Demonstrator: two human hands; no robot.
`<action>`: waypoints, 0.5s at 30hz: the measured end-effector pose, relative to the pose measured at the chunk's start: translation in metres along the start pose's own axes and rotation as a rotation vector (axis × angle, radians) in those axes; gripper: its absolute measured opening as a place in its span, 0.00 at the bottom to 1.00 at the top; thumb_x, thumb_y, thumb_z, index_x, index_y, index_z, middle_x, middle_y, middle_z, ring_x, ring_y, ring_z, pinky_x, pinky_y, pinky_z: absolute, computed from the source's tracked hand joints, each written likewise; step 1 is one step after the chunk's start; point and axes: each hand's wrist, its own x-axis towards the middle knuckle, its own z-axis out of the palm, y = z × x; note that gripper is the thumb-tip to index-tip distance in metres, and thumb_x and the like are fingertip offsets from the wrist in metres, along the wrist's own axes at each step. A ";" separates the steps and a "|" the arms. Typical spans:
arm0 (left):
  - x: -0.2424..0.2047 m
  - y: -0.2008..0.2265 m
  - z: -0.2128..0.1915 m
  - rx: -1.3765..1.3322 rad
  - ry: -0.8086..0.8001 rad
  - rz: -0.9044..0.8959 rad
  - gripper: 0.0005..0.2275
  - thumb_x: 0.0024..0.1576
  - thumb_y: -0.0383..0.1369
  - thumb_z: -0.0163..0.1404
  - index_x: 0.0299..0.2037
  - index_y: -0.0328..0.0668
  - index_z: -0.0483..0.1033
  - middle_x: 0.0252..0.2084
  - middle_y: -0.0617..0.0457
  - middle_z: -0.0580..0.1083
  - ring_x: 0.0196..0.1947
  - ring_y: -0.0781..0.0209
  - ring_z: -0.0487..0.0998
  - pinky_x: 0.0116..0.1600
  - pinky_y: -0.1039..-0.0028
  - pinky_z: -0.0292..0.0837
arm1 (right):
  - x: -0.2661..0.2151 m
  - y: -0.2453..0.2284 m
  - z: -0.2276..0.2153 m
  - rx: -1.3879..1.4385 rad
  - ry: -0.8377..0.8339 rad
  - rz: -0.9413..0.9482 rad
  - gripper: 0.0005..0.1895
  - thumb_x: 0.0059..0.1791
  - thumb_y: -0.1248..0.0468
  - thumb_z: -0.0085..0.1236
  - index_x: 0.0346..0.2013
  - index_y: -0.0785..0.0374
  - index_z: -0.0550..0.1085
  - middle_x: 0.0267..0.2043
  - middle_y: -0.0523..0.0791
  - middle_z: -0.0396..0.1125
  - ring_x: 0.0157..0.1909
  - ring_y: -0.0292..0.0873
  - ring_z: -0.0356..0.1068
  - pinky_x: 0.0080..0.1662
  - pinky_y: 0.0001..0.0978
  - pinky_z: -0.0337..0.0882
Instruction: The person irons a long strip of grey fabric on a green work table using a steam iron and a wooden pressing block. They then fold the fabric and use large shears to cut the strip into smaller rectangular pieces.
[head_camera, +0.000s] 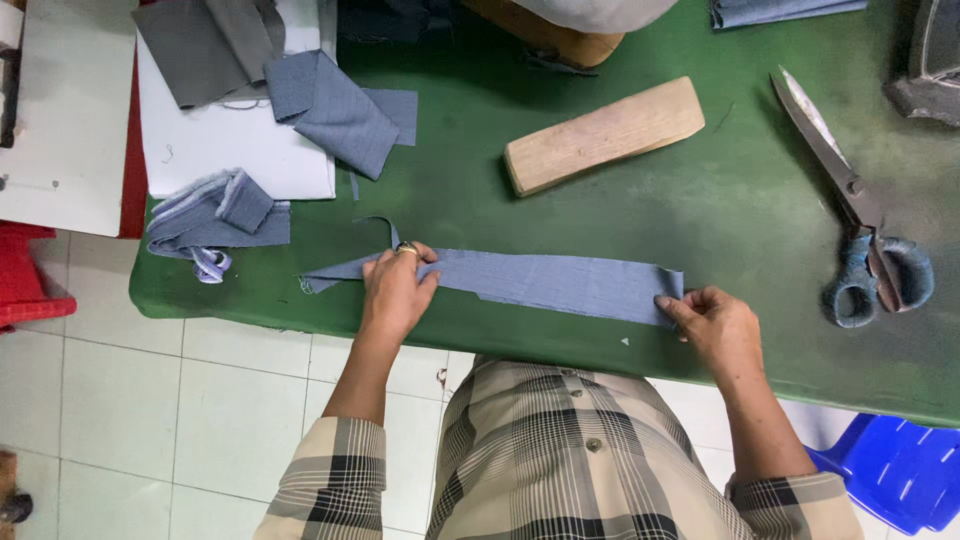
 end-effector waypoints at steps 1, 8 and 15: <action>0.000 -0.003 0.003 0.019 0.011 0.002 0.11 0.52 0.37 0.60 0.44 0.58 0.77 0.36 0.56 0.81 0.47 0.51 0.79 0.57 0.53 0.65 | -0.003 -0.003 -0.002 -0.031 0.004 0.003 0.19 0.49 0.48 0.69 0.35 0.62 0.81 0.24 0.51 0.75 0.33 0.53 0.78 0.41 0.40 0.69; -0.005 -0.002 -0.003 0.010 0.041 0.039 0.10 0.55 0.35 0.60 0.45 0.58 0.78 0.36 0.55 0.80 0.46 0.50 0.78 0.55 0.55 0.64 | 0.010 0.017 0.006 -0.119 0.042 0.001 0.20 0.49 0.44 0.69 0.35 0.58 0.83 0.31 0.50 0.77 0.41 0.58 0.78 0.44 0.44 0.71; -0.008 -0.006 0.013 0.089 0.123 0.013 0.11 0.54 0.37 0.61 0.47 0.60 0.78 0.37 0.56 0.80 0.46 0.53 0.78 0.56 0.55 0.63 | 0.005 0.014 0.003 -0.090 0.036 0.020 0.22 0.45 0.42 0.70 0.34 0.57 0.83 0.33 0.49 0.77 0.44 0.61 0.77 0.45 0.48 0.72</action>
